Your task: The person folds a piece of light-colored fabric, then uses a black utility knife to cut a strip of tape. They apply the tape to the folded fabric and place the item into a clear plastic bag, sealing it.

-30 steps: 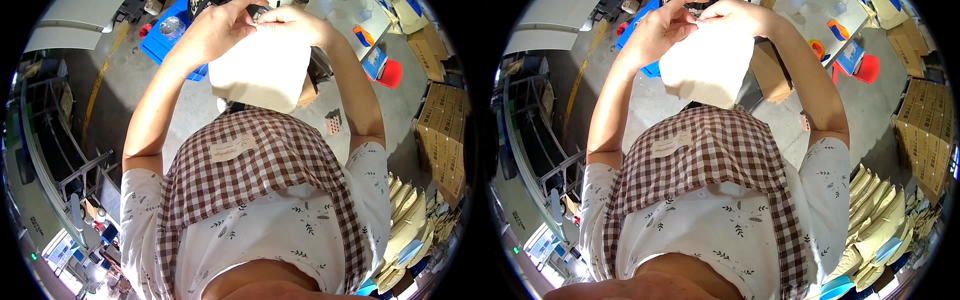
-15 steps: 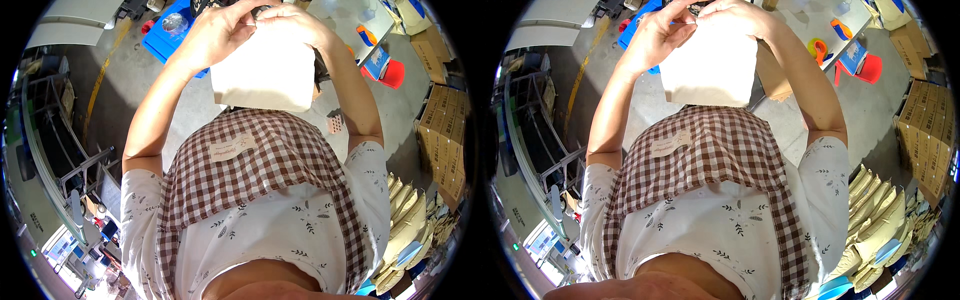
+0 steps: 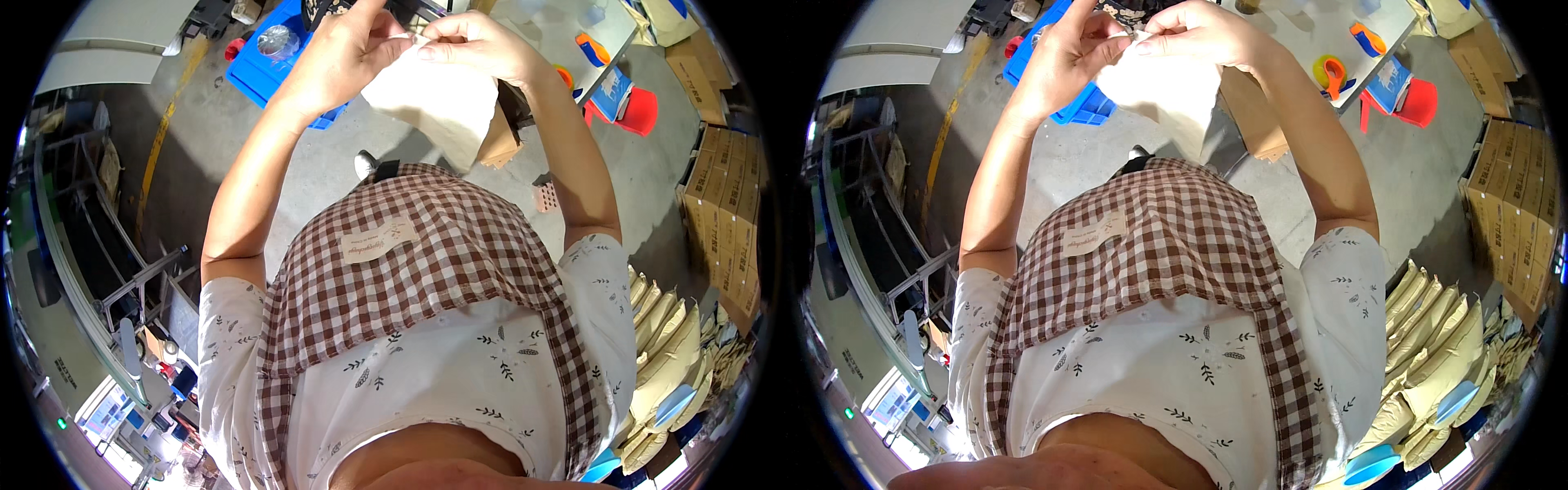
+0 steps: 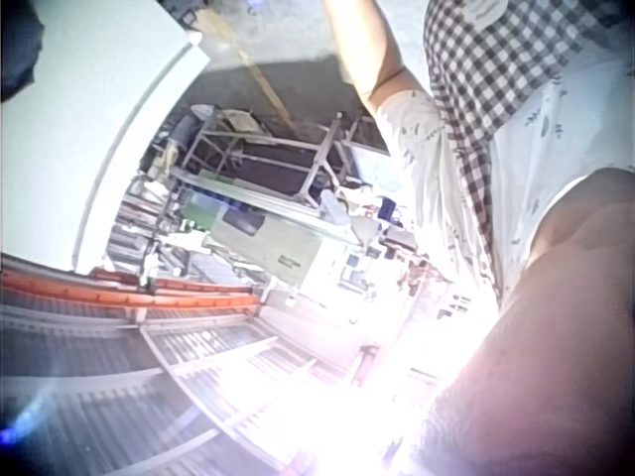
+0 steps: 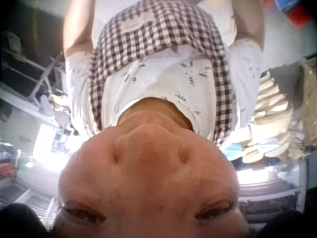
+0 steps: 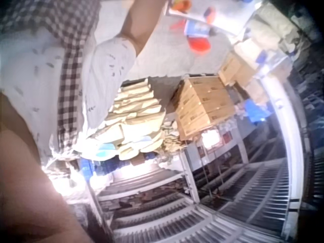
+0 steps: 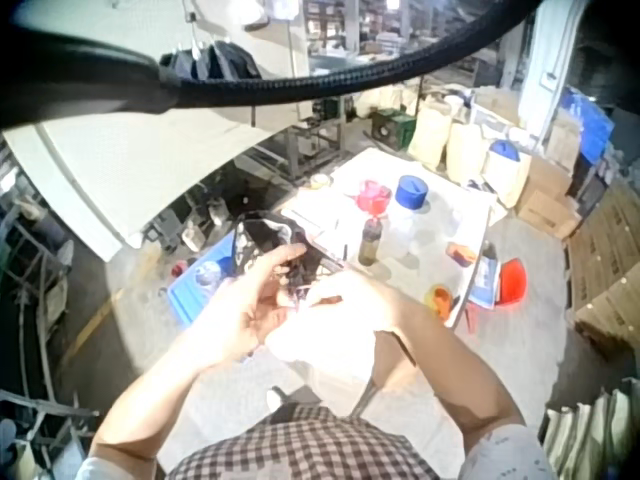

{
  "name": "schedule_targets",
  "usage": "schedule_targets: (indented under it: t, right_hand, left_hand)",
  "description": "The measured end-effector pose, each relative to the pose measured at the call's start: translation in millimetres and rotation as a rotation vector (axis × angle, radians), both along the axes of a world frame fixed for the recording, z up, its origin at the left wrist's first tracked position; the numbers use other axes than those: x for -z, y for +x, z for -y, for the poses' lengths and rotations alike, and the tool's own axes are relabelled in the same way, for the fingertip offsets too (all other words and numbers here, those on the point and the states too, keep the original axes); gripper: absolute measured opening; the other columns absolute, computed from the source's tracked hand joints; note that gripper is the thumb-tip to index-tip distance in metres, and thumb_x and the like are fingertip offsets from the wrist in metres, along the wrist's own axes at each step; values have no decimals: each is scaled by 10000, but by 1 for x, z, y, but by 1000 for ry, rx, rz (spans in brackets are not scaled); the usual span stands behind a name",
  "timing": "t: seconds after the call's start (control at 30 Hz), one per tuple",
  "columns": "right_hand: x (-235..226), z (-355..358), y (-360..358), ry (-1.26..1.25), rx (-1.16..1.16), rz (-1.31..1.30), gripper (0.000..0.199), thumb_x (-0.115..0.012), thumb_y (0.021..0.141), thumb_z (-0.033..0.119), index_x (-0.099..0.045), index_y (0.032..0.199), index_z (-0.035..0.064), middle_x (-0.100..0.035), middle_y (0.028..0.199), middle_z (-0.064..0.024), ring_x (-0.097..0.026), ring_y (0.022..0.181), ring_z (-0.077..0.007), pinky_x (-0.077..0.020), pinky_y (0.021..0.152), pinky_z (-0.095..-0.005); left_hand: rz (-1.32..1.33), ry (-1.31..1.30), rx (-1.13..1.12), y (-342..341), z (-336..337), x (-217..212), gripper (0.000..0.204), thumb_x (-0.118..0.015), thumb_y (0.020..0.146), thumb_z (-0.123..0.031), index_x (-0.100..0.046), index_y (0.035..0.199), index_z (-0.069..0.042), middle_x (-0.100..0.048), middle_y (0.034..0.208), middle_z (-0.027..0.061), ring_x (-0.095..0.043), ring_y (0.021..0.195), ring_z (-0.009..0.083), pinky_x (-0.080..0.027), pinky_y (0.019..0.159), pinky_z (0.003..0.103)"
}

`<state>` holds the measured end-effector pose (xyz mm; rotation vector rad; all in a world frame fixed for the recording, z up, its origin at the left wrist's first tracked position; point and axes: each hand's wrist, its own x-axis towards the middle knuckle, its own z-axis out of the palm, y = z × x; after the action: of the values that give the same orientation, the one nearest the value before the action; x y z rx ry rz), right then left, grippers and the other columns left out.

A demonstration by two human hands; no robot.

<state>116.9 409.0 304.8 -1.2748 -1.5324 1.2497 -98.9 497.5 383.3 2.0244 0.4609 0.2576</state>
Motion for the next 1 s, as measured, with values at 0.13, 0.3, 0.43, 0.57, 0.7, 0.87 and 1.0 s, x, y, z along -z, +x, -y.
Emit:
schedule_targets:
  t: [0.13, 0.3, 0.43, 0.57, 0.7, 0.87, 1.0]
  right_hand:
    - [6, -11, 5, 103, -2, 61, 194, -715, 948, 109, -731, 1100, -11, -733, 999, -67, -657, 939, -124, -534, 844, -292]
    - [-1, -14, 1, 11, 188, -411, 245, -718, 933, 75, -709, 1164, -7, -732, 1023, -74, -664, 947, -123, -539, 845, -292]
    - [-10, 21, -7, -136, 363, -803, 487, -697, 990, 370, -622, 1314, 14, -702, 1146, -77, -675, 1040, -122, -545, 845, -263]
    - [32, 27, 0, -132, 355, -495, 626, -728, 955, 366, -533, 1418, -8, -667, 1266, -144, -678, 1114, -169, -549, 913, -314]
    - [14, 8, 6, -127, 203, -169, 645, -711, 963, 367, -509, 1439, -18, -651, 1295, -154, -644, 1187, -209, -524, 975, -336]
    - [8, 9, -2, 241, 217, 2, 263, -695, 925, 74, -700, 1176, -4, -741, 1017, -71, -683, 926, -119, -552, 804, -289]
    - [3, 18, -7, 298, 338, 76, 228, -710, 916, 90, -723, 1131, 12, -751, 988, -69, -689, 875, -120, -552, 774, -291]
  left_hand:
    - [-45, -78, 50, -5, -2, -4, 767, -616, 923, 94, -308, 1583, -146, -657, 1261, 140, -642, 1146, 191, -549, 938, 336]
    - [-40, -83, -51, -3, -3, -13, 749, -599, 895, 129, -348, 1553, -126, -648, 1251, 114, -627, 1138, 183, -529, 941, 313]
    - [69, -33, -118, -9, -12, 6, 739, -614, 893, 124, -362, 1544, -121, -622, 1159, 66, -586, 1042, 131, -506, 911, 277]
    - [-115, 188, -146, -4, -8, -3, 729, -682, 867, 48, -407, 1518, -129, -605, 819, 51, -589, 786, 125, -502, 714, 308]
    - [-95, 255, -164, -2, -3, 4, 724, -704, 849, 7, -427, 1504, -132, -567, 714, 78, -591, 680, 170, -492, 656, 344]
    - [-95, 289, -184, 5, 4, 9, 731, -709, 851, -17, -417, 1509, -141, -611, 764, 116, -658, 736, 237, -520, 698, 387]
    - [-57, 290, -181, 2, 1, 23, 763, -710, 854, -13, -385, 1531, -146, -679, 913, 150, -694, 882, 263, -543, 794, 391]
